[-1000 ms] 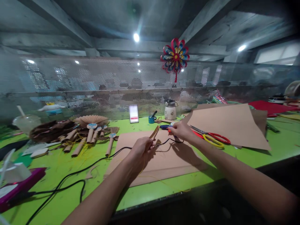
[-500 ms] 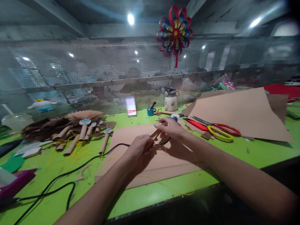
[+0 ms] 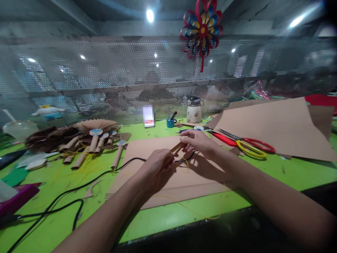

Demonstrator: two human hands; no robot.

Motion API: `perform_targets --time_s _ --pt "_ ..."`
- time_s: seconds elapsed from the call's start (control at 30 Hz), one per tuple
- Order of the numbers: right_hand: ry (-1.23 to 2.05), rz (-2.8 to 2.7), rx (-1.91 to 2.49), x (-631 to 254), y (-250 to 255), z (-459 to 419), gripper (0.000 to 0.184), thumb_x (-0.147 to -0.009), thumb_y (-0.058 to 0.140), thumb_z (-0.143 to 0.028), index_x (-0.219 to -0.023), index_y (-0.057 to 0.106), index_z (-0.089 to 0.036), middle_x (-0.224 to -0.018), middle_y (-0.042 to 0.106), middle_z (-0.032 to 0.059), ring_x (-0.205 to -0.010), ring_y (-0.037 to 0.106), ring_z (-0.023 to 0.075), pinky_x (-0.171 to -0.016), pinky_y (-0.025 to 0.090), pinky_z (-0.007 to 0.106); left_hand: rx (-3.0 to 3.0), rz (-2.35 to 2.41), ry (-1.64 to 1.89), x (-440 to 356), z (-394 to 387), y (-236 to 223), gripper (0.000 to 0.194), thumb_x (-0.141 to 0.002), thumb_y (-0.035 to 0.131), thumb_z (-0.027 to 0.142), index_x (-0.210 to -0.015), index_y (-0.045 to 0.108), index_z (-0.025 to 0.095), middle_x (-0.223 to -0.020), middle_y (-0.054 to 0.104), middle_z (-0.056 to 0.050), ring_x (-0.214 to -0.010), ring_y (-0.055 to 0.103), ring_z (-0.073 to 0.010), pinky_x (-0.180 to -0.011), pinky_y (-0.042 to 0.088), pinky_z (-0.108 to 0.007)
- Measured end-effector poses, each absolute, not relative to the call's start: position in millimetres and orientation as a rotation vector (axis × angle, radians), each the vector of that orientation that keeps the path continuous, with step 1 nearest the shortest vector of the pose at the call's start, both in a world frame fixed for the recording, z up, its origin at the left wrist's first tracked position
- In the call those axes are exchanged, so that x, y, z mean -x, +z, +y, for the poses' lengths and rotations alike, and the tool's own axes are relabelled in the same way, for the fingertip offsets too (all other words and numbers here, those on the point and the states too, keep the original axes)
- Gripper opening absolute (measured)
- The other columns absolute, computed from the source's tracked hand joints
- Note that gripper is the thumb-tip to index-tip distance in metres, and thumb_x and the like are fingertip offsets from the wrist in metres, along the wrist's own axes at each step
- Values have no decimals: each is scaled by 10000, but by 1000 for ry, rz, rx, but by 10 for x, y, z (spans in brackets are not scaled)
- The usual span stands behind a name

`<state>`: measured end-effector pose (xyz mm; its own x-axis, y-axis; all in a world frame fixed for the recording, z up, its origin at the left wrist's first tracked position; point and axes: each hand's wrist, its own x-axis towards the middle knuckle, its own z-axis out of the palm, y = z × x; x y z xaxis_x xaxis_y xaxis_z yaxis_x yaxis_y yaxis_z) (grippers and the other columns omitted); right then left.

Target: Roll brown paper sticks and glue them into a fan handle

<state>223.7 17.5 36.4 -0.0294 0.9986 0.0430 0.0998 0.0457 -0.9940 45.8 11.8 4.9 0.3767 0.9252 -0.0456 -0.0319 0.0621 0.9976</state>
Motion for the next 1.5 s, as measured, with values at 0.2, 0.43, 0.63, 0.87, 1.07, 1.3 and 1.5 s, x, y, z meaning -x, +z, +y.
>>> perform_targets --time_s 0.2,0.43,0.63,0.87,1.07,1.3,1.5 --pt "1188 -1301 1211 -2237 376 159 184 -824 575 -84 -1005 565 -115 -684 658 36 -537 636 110 -479 482 180 -1326 953 889 -462 97 99 171 -735 538 244 -649 610 116 -562 468 -21 -490 379 -81 -440 232 -215" --pt "1267 -1258 1093 -2253 380 123 207 -799 585 -55 -992 552 -123 -677 632 3 -556 630 106 -582 536 236 -1205 923 907 -437 100 119 155 -698 603 248 -708 657 103 -619 510 -36 -561 455 -106 -513 355 -216" --pt "1257 -1298 1094 -2272 379 137 166 -817 579 -73 -976 567 -119 -693 645 13 -570 627 98 -590 534 230 -1241 898 917 -424 63 148 146 -690 617 250 -677 651 108 -642 527 -47 -601 479 -125 -539 374 -228" --pt "1251 -1317 1108 -2289 362 157 128 -808 594 -83 -930 591 -121 -677 646 14 -559 632 100 -535 511 201 -1196 892 860 -453 98 88 407 -803 595 520 -812 658 118 -656 519 -39 -549 440 -112 -487 322 -231" --pt "1227 -1315 1120 -2283 348 162 94 -841 590 -109 -932 607 -121 -680 651 17 -534 618 88 -512 491 184 -1397 864 882 -452 108 56 381 -848 567 507 -763 613 138 -632 449 5 -552 374 -94 -500 293 -222" --pt "1168 -1370 1122 -2289 343 160 45 -866 589 -163 -869 615 -126 -615 622 -12 -474 577 78 -486 486 191 -1463 882 844 -432 139 5 425 -849 530 561 -763 603 151 -626 476 -16 -552 392 -116 -493 283 -243" --pt "1153 -1385 1110 -2287 313 177 125 -883 555 -171 -796 623 -113 -576 609 -10 -462 561 78 -468 467 187 -1543 877 879 -473 147 4 366 -826 577 507 -684 551 170 -548 443 11 -508 348 -109 -497 285 -249"
